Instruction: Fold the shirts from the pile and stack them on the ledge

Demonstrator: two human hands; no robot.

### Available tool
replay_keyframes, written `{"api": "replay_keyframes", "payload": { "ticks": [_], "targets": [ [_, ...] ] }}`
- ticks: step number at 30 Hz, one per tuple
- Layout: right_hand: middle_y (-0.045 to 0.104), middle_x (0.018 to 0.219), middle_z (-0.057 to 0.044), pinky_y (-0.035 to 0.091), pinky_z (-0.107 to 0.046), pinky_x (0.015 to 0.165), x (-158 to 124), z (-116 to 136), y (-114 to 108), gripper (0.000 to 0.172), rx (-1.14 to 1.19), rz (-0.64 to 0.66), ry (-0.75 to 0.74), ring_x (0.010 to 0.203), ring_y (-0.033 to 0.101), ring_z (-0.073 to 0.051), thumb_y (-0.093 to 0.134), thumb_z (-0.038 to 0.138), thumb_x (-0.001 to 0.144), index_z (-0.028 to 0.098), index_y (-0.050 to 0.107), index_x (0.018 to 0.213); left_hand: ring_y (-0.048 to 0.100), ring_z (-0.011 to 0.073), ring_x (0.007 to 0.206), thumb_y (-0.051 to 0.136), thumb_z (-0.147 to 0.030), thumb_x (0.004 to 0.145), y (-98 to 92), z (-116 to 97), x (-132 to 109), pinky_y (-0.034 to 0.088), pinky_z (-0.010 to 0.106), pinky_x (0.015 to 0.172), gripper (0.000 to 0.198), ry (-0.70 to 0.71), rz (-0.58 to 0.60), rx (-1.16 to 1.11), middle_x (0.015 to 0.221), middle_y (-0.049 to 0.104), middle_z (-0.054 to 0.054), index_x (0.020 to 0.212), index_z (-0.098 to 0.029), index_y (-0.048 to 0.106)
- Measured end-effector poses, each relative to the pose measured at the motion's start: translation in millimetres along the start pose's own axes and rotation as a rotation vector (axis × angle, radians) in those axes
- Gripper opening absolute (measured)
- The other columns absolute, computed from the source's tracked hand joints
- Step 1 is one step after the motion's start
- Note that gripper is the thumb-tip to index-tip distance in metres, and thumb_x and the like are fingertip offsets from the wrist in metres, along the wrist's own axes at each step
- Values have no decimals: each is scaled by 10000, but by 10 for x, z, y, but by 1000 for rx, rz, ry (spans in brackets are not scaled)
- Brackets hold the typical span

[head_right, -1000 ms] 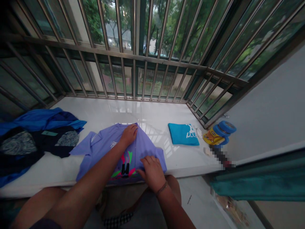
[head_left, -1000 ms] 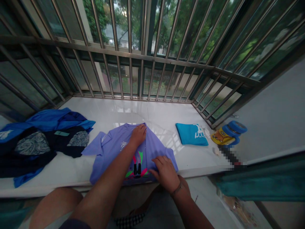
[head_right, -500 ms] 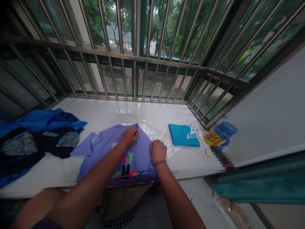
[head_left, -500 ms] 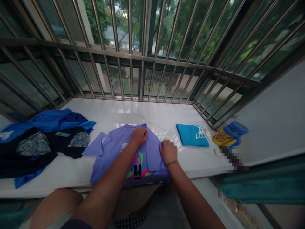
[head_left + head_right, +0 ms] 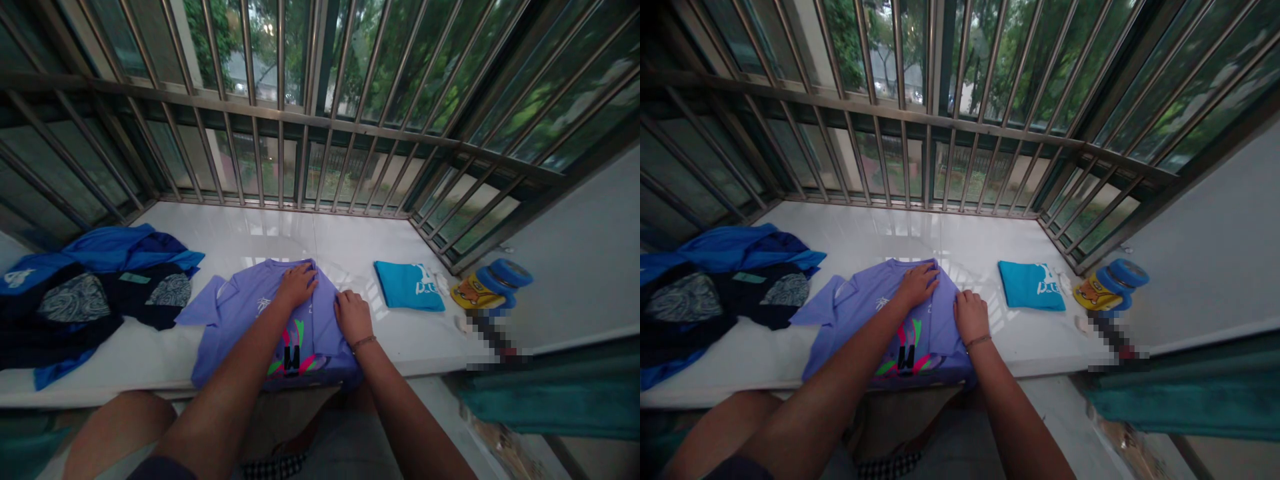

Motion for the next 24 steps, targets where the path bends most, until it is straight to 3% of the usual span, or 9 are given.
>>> {"api": "replay_keyframes", "payload": {
  "ticks": [3, 8, 11, 16, 19, 24],
  "targets": [
    [687, 1341, -129, 484, -379, 960, 22, 4, 47, 304, -17, 23, 94, 1218, 616, -280, 524, 329, 1140, 228, 690, 1374, 493, 334, 1561, 520, -518, 1093, -1, -6, 8, 400, 541, 1270, 557, -44, 39, 53, 1754, 475, 90, 1605, -308, 587],
    [681, 1338, -156, 483, -412, 997, 8, 48, 127, 344, -47, -3, 75, 1206, 612, -283, 421, 250, 1155, 201, 692, 1362, 439, 348, 1597, 471, -610, 1089, 24, -13, 33, 369, 550, 1275, 683, -74, 89, 103, 1807, 390, 87, 1698, -303, 466],
    [673, 1372, -157, 482, -401, 1007, -9, 64, 144, 363, -30, 0, 91, 1222, 612, -274, 415, 240, 1154, 208, 670, 1411, 440, 361, 1586, 445, -645, 1085, 21, -22, 85, 371, 567, 1264, 735, -85, 100, 113, 1796, 408, 98, 1724, -283, 423],
    [684, 1384, -142, 495, -386, 994, -52, -5, 56, 350, -10, 11, 91, 1235, 630, -273, 463, 269, 1144, 218, 670, 1422, 461, 393, 1549, 424, -681, 1080, -6, -32, 216, 394, 572, 1233, 740, -110, 112, 143, 1741, 485, 139, 1694, -271, 476],
    [708, 1348, -128, 506, -363, 959, -138, -229, 19, 311, 24, 5, 128, 1213, 648, -279, 497, 282, 1126, 215, 725, 1326, 442, 391, 1563, 394, -677, 1089, 2, -24, 245, 395, 574, 1229, 741, -123, 97, 143, 1748, 472, 143, 1701, -265, 466],
    [757, 1260, -144, 511, -368, 1030, -330, -884, 71, 388, 214, -41, 193, 1162, 685, -265, 440, 135, 1051, 161, 742, 1294, 413, 378, 1588, 364, -667, 1095, 30, -9, 232, 379, 565, 1239, 749, -130, 94, 130, 1769, 444, 135, 1715, -254, 443]
  ]
}}
Point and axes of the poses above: each hand's wrist, its own x-axis towards the middle knuckle, its own y-axis out of the palm, z = x × y, the point moved 2 cm from there along x, towards the middle knuckle
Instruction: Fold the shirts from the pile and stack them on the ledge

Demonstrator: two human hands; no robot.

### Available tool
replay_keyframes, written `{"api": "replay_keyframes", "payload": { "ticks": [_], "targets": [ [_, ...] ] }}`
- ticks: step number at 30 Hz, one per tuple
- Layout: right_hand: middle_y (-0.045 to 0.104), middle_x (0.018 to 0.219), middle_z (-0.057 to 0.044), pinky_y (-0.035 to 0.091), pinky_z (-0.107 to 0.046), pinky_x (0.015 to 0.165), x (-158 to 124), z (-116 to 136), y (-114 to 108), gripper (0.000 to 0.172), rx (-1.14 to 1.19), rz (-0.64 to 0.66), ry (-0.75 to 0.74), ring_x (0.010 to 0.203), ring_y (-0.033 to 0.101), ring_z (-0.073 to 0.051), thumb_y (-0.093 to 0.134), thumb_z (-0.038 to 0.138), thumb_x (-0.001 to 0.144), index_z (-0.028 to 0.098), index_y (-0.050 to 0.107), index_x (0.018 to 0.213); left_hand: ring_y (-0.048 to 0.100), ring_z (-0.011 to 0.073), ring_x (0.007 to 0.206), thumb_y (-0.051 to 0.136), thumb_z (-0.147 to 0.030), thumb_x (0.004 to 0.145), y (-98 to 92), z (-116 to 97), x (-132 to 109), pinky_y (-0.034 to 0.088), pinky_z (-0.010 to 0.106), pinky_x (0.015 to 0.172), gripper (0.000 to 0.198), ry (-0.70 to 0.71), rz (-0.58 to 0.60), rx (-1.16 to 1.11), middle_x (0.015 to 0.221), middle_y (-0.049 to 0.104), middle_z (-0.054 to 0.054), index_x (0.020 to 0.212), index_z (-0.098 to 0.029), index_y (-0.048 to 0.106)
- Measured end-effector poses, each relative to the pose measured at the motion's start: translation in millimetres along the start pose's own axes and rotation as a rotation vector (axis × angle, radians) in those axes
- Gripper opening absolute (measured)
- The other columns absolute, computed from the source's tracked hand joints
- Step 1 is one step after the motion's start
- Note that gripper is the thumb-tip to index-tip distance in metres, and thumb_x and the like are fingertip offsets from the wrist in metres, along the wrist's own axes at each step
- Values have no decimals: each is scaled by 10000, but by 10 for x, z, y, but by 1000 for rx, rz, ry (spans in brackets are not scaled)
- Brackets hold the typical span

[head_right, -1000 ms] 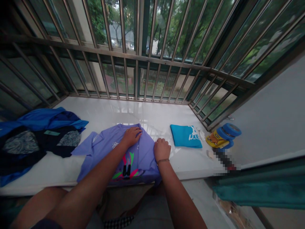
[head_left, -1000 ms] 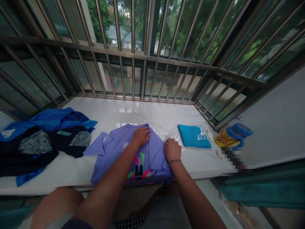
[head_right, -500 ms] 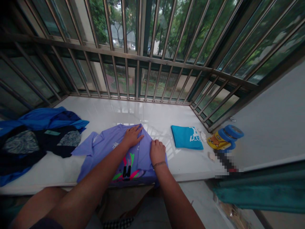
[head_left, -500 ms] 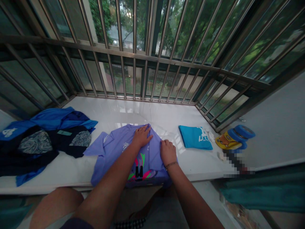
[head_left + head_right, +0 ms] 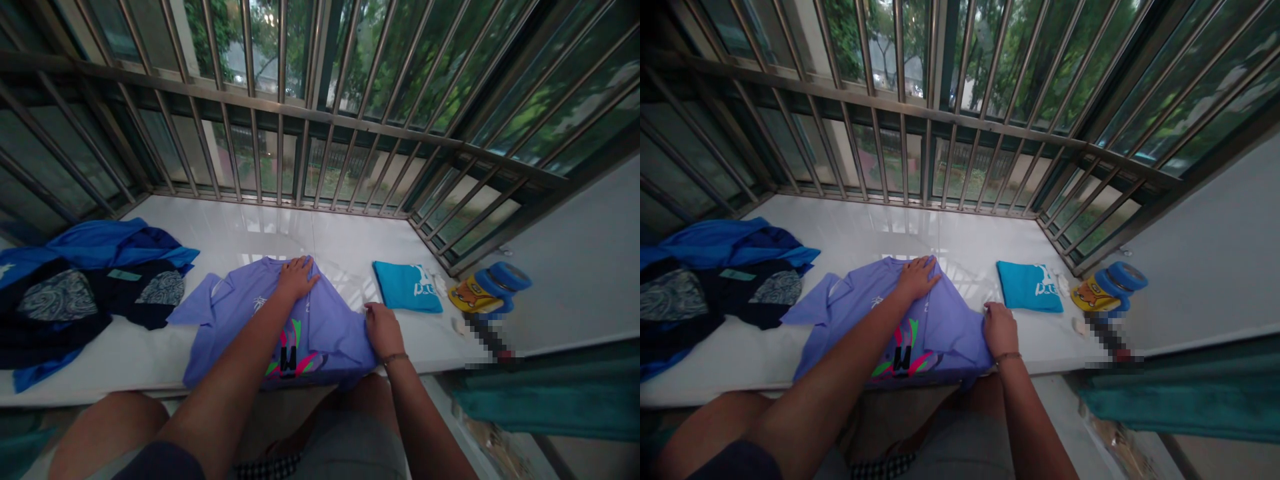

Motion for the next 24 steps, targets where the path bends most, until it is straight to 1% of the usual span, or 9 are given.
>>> {"api": "replay_keyframes", "payload": {
  "ticks": [2, 4, 8, 12, 14, 17, 19, 22, 24],
  "targets": [
    [759, 1262, -140, 513, -376, 1074, -12, -213, -19, 413, 133, 6, -55, 1174, 688, -256, 465, 138, 1012, 150, 720, 1336, 409, 377, 1590, 368, -667, 1092, 9, 6, 2, 379, 567, 1239, 760, 3, -1, -2, 1769, 445, 135, 1718, -241, 437],
    [749, 1295, -132, 522, -385, 1091, -22, -318, -27, 427, 237, 34, -155, 1185, 686, -252, 528, 198, 989, 156, 701, 1377, 411, 374, 1588, 369, -665, 1092, 17, 15, 10, 381, 571, 1236, 766, 9, -10, 0, 1767, 449, 135, 1718, -229, 436],
    [741, 1316, -116, 504, -407, 1140, -20, -280, -30, 458, 299, 81, -303, 1237, 672, -254, 613, 225, 931, 182, 721, 1374, 413, 366, 1587, 371, -662, 1093, 31, 28, 21, 391, 571, 1228, 764, 14, -14, 10, 1768, 449, 131, 1718, -227, 434],
    [774, 1128, -92, 525, -379, 1067, 1, -212, -59, 269, 172, 87, -248, 1120, 694, -248, 584, 178, 967, 210, 809, 1112, 414, 360, 1586, 361, -654, 1095, 28, 27, 17, 392, 569, 1228, 761, 8, -8, 11, 1770, 446, 130, 1716, -219, 433],
    [782, 1109, -108, 541, -378, 1025, -15, -193, -89, 269, 47, 47, -160, 1080, 702, -259, 550, 187, 1017, 203, 813, 1070, 410, 361, 1587, 355, -648, 1096, 24, 24, 15, 384, 569, 1235, 760, 5, -6, 8, 1772, 443, 129, 1719, -218, 428],
    [772, 1288, -161, 531, -398, 1090, -114, -60, -97, 369, -75, -79, -91, 1195, 699, -277, 482, 190, 1063, 158, 781, 1275, 392, 363, 1595, 354, -638, 1095, 27, 26, 20, 371, 571, 1246, 751, 0, 6, 2, 1781, 429, 122, 1725, -234, 419],
    [674, 1523, -191, 458, -424, 1222, -224, 130, -27, 474, -84, -92, -188, 1412, 616, -280, 458, 242, 1097, 120, 657, 1509, 386, 364, 1596, 362, -628, 1093, 32, 29, 23, 367, 572, 1248, 742, 0, 7, -3, 1785, 423, 117, 1727, -245, 415],
    [413, 1764, -191, 328, -517, 1332, -383, 387, 161, 641, -116, 64, -292, 1637, 397, -299, 455, 409, 1134, 120, 435, 1706, 395, 362, 1591, 382, -610, 1093, 34, 33, 21, 368, 565, 1246, 726, 2, -4, -7, 1780, 431, 113, 1727, -256, 415],
    [320, 1803, -192, 285, -602, 1336, -439, 434, 254, 692, -167, 144, -181, 1679, 314, -339, 418, 484, 1144, 131, 379, 1738, 402, 364, 1586, 395, -598, 1093, 31, 32, 15, 369, 562, 1245, 715, 0, -8, -6, 1775, 440, 110, 1727, -269, 414]
  ]
}}
Point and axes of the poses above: each hand's wrist, its own x-axis towards the middle knuckle, its own y-axis out of the palm, z = x × y, the point moved 2 cm from there along x, towards the middle knuckle
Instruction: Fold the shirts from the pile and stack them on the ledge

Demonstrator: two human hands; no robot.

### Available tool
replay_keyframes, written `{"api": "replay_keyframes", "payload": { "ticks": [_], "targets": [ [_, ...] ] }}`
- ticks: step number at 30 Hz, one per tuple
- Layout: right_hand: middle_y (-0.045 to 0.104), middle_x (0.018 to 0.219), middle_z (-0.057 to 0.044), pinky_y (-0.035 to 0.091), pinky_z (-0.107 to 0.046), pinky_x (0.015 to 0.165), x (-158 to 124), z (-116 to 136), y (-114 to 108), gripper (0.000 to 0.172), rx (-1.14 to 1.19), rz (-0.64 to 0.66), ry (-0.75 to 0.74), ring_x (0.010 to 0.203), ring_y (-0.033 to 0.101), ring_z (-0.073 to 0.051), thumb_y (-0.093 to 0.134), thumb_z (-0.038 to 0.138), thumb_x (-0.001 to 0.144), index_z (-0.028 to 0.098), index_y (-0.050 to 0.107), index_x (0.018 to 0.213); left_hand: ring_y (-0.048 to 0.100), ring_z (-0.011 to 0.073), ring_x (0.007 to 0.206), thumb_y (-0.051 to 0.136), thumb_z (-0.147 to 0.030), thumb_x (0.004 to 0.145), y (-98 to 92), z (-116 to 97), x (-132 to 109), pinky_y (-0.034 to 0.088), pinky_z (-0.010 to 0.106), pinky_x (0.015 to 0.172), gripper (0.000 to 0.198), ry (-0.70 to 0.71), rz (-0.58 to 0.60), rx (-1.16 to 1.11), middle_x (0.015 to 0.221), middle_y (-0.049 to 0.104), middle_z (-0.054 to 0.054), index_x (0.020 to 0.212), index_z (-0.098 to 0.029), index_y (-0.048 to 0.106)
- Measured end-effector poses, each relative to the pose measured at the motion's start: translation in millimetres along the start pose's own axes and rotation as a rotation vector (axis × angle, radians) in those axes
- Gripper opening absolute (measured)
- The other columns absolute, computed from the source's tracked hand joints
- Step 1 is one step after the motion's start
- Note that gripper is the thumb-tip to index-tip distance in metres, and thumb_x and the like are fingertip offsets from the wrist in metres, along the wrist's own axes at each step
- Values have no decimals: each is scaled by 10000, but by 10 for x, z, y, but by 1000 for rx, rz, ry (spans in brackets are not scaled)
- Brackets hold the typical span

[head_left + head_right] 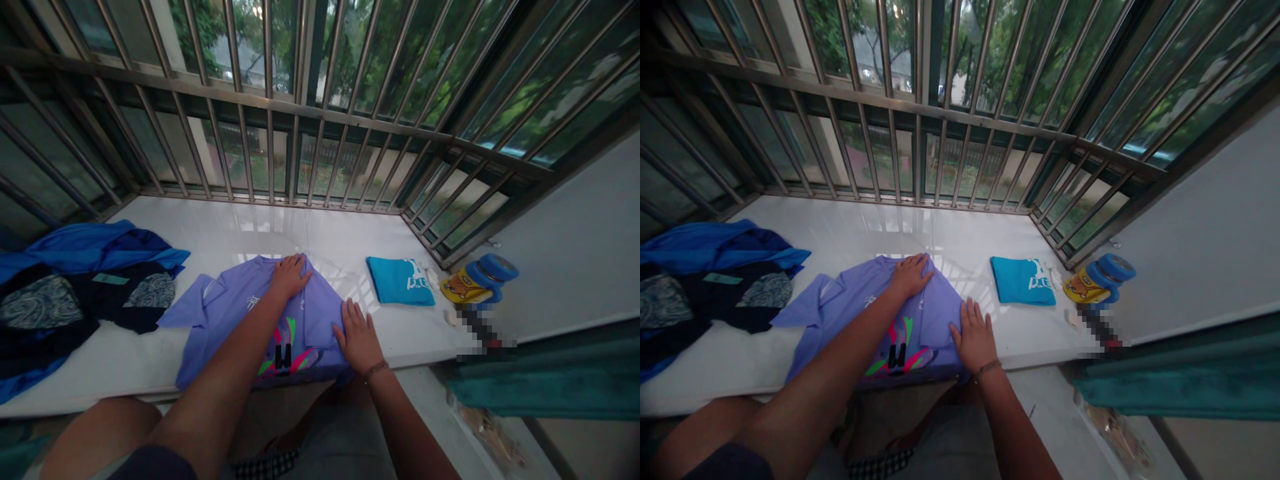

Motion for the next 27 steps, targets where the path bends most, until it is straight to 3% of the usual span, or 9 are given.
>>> {"api": "replay_keyframes", "payload": {
  "ticks": [4, 7, 9, 11, 14, 17, 23, 25, 27],
  "targets": [
    [241, 1810, -245, 261, -689, 1312, -31, -56, 28, 741, -40, -11, 263, 1700, 237, -394, 298, 521, 1159, 62, 351, 1739, 412, 370, 1583, 406, -593, 1095, -11, -8, -7, 371, 560, 1243, 709, 4, -5, 1, 1769, 449, 117, 1725, -269, 418],
    [180, 1833, -213, 211, -655, 1344, -49, 2, 2, 743, -41, -58, 144, 1721, 173, -357, 297, 515, 1158, 79, 307, 1759, 414, 361, 1584, 405, -591, 1097, -20, -10, -7, 372, 550, 1245, 707, 1, -9, 1, 1766, 452, 121, 1720, -258, 425],
    [196, 1835, -189, 191, -655, 1351, -59, 75, 8, 730, -39, -15, 76, 1718, 192, -343, 325, 523, 1154, 122, 315, 1764, 416, 359, 1582, 406, -589, 1097, -25, -12, -9, 368, 548, 1248, 705, -2, -7, 1, 1765, 455, 122, 1718, -257, 428],
    [222, 1826, -204, 195, -708, 1329, -56, 118, 16, 729, -41, 26, 152, 1705, 229, -370, 328, 541, 1154, 129, 346, 1754, 424, 358, 1576, 403, -585, 1098, -33, -16, -16, 369, 551, 1248, 703, -1, -8, 1, 1761, 462, 122, 1715, -251, 435],
    [154, 1831, -239, 167, -767, 1307, -33, 169, -13, 761, -51, -80, 293, 1716, 158, -409, 289, 550, 1159, 75, 320, 1754, 434, 358, 1567, 390, -584, 1101, -44, -25, -27, 386, 557, 1235, 707, 6, -18, 1, 1753, 473, 126, 1707, -225, 450],
    [113, 1840, -218, 121, -730, 1338, -49, 334, -14, 785, -25, -128, 130, 1730, 96, -387, 355, 543, 1146, 79, 264, 1772, 436, 350, 1567, 384, -579, 1103, -51, -30, -34, 381, 552, 1241, 695, 4, -30, -2, 1756, 471, 118, 1704, -238, 458],
    [223, 1836, -122, 68, -645, 1393, -444, 858, 43, 812, 139, 111, -422, 1720, 196, -321, 586, 478, 1080, 218, 279, 1784, 419, 369, 1580, 412, -578, 1095, -53, -26, -32, 372, 565, 1250, 704, -1, -14, -11, 1766, 456, 107, 1725, -263, 425],
    [219, 1840, -96, 68, -617, 1405, -577, 918, 15, 858, 165, 100, -506, 1720, 200, -307, 632, 435, 1058, 254, 233, 1796, 407, 374, 1589, 415, -581, 1095, -53, -24, -36, 367, 564, 1256, 708, 1, -9, -14, 1771, 448, 102, 1733, -276, 409],
    [193, 1844, -98, 109, -596, 1409, -652, 861, 5, 891, 149, 64, -470, 1722, 193, -306, 636, 419, 1054, 244, 188, 1804, 402, 372, 1594, 413, -579, 1098, -50, -24, -44, 361, 562, 1264, 703, 2, -10, -16, 1773, 446, 99, 1737, -285, 401]
  ]
}}
Point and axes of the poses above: each hand's wrist, its own x-axis towards the middle knuckle, its own y-axis out of the palm, z = x × y, the point moved 2 cm from there along x, towards the middle knuckle
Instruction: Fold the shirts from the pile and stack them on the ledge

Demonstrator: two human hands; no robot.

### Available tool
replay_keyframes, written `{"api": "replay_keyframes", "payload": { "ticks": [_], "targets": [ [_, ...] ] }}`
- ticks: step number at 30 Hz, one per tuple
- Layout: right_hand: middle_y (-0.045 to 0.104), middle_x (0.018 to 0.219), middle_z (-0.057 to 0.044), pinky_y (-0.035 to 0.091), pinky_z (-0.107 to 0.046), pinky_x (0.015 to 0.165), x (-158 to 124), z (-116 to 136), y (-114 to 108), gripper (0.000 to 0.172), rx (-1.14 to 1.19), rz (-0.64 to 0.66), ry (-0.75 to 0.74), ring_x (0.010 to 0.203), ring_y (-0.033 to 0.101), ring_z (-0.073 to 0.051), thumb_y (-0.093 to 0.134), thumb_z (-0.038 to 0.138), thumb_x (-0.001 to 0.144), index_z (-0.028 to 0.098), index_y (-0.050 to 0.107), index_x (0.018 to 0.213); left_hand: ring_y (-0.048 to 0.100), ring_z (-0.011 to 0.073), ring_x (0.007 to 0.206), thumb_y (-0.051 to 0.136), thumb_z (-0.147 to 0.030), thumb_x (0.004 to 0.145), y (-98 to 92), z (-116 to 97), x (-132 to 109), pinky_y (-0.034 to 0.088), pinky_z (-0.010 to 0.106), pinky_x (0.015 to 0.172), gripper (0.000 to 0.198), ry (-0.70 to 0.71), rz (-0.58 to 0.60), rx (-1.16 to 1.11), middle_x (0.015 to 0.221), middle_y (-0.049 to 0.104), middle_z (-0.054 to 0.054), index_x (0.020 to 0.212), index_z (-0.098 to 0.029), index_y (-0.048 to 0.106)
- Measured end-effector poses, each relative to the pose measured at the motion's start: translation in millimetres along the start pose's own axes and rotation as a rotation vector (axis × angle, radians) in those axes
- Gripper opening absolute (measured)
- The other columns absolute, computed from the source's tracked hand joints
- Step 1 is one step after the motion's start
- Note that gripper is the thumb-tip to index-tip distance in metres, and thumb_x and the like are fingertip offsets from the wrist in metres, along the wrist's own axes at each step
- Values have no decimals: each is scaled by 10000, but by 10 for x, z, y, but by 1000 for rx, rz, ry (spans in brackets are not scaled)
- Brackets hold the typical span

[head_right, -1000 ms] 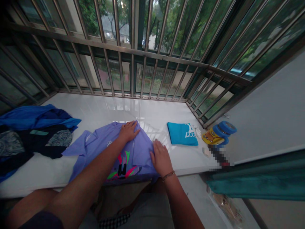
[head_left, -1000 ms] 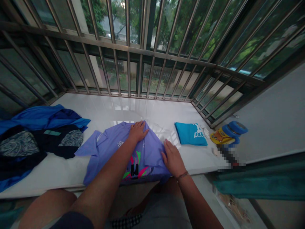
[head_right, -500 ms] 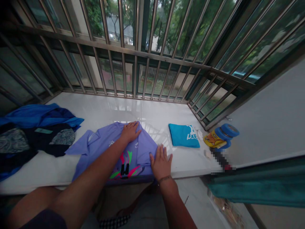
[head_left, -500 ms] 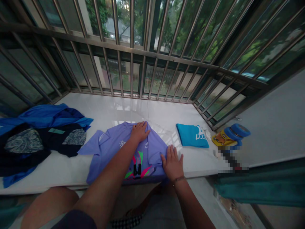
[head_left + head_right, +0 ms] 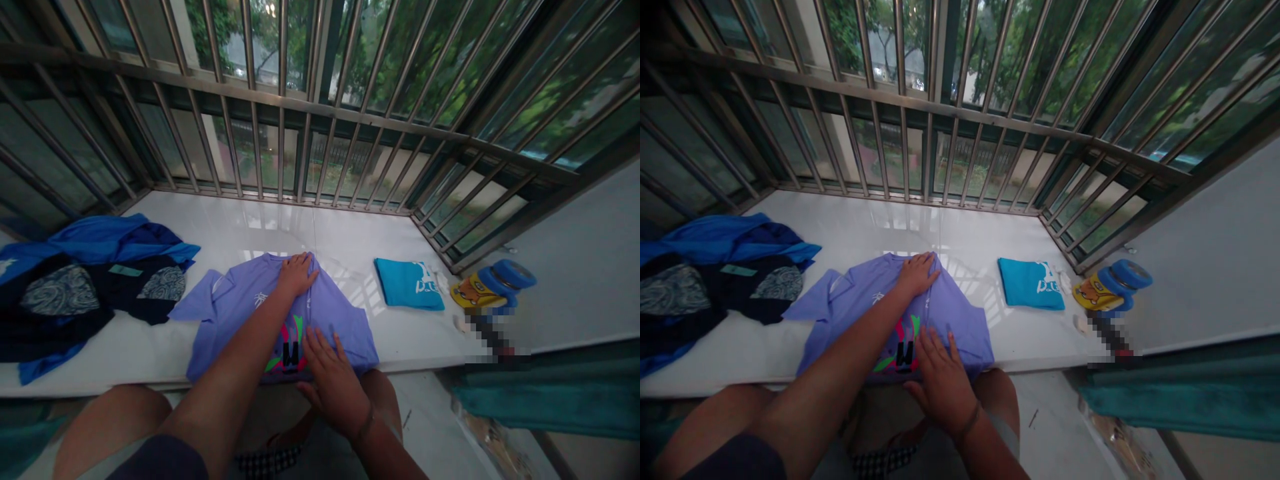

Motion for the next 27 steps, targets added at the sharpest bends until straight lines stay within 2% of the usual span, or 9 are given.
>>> {"api": "replay_keyframes", "payload": {
  "ticks": [5, 9, 11, 15, 17, 19, 21, 23, 27],
  "targets": [
    [156, 1834, -153, 218, -637, 1369, -280, -404, 89, 799, -137, -35, 370, 1718, 191, -346, 503, 486, 1113, 158, 237, 1792, 450, 362, 1573, 436, -529, 1110, -26, -14, 13, 386, 548, 1265, 657, 1, -17, 3, 1761, 455, 132, 1707, -255, 445],
    [160, 1835, -147, 233, -658, 1352, -486, -607, 185, 793, -180, -67, 454, 1718, 193, -349, 434, 556, 1128, 171, 240, 1793, 568, 349, 1490, 411, -337, 1125, -145, -113, 31, 472, 507, 1206, 562, -3, -24, 12, 1745, 454, 206, 1652, -165, 506],
    [152, 1839, -150, 223, -679, 1347, -511, -638, 193, 793, -191, -119, 487, 1723, 168, -351, 394, 566, 1133, 168, 222, 1796, 545, 327, 1524, 378, -242, 1118, -205, -233, -49, 460, 491, 1229, 555, 9, -36, 14, 1747, 452, 207, 1652, -156, 502],
    [172, 1841, -166, 200, -696, 1347, -303, -647, 111, 759, -180, -184, 508, 1726, 143, -360, 338, 518, 1140, 145, 229, 1793, 398, 295, 1645, 389, -271, 1122, -176, -588, -521, 332, 536, 1348, 564, 185, -109, -26, 1787, 413, 143, 1674, -198, 482],
    [172, 1843, -163, 189, -678, 1355, -78, -636, 18, 715, -177, -208, 497, 1728, 137, -353, 313, 438, 1142, 133, 250, 1786, 350, 289, 1674, 400, -369, 1132, -75, -728, -832, 273, 562, 1386, 566, 299, -77, -54, 1798, 402, 103, 1678, -247, 488],
    [176, 1845, -155, 181, -638, 1367, 193, -600, -85, 677, -172, -219, 463, 1730, 139, -331, 298, 325, 1130, 122, 282, 1776, 367, 275, 1668, 405, -424, 1132, 18, -752, -1086, 305, 545, 1385, 557, 339, -3, -58, 1778, 445, 60, 1667, -308, 509],
    [186, 1844, -154, 184, -598, 1374, 469, -535, -165, 668, -160, -205, 421, 1729, 153, -313, 303, 254, 1112, 105, 310, 1763, 418, 282, 1642, 390, -389, 1134, 23, -620, -1241, 385, 538, 1346, 547, 298, 35, -47, 1753, 484, 65, 1658, -307, 523],
    [182, 1843, -161, 184, -588, 1376, 700, -458, -195, 669, -144, -167, 386, 1728, 157, -315, 339, 274, 1116, 86, 312, 1758, 447, 301, 1622, 350, -290, 1129, -98, -326, -1312, 408, 538, 1326, 561, 183, 18, -24, 1746, 487, 121, 1662, -225, 515],
    [208, 1836, -163, 161, -604, 1376, 920, -360, -100, 696, -101, -49, 353, 1723, 177, -328, 416, 402, 1131, 96, 335, 1751, 504, 338, 1564, 388, -253, 1102, -599, 613, -1429, 437, 484, 1287, 565, -332, -146, 85, 1686, 528, 227, 1631, -103, 521]
  ]
}}
Point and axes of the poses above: each hand's wrist, its own x-axis towards the middle knuckle, its own y-axis out of the palm, z = x × y, the point moved 2 cm from there along x, towards the middle knuckle
